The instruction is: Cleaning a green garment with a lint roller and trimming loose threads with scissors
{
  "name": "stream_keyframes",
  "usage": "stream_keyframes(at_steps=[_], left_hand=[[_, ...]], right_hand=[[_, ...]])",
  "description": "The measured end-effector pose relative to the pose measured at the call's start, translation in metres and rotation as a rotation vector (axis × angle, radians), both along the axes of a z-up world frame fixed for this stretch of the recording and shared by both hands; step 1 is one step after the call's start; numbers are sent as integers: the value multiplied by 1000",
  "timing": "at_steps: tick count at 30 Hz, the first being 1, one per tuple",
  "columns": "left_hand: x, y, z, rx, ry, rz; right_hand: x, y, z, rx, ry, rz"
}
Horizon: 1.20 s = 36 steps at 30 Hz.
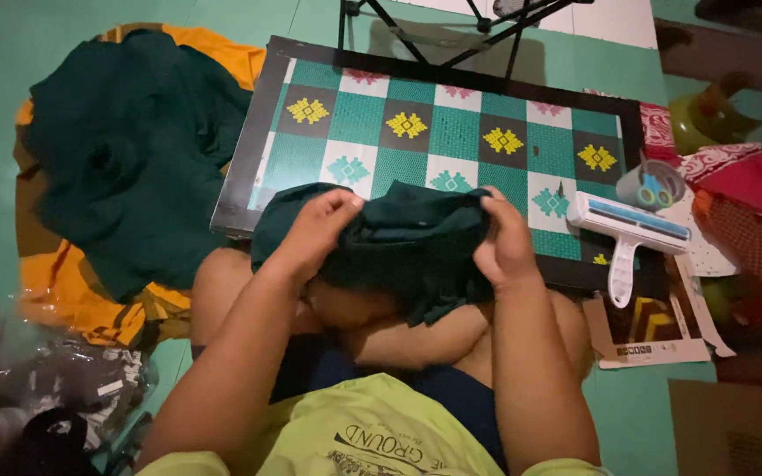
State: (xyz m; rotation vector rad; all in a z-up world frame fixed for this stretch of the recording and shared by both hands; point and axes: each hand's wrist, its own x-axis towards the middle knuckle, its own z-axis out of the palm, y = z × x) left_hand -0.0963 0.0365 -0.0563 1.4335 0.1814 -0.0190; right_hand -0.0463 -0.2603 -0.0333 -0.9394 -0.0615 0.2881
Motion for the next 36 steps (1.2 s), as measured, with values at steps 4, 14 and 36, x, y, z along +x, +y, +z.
stream_keyframes(at_steps=[4, 14, 36], left_hand=[[-7, -5, 22, 87, -62, 71], [-19, 5, 26, 506, -134, 114], [-27, -16, 33, -762, 17, 187]], right_hand=[[-13, 15, 0, -296, -171, -95], [-18, 12, 22, -1296, -674, -336], [-24, -7, 24, 175, 56, 48]])
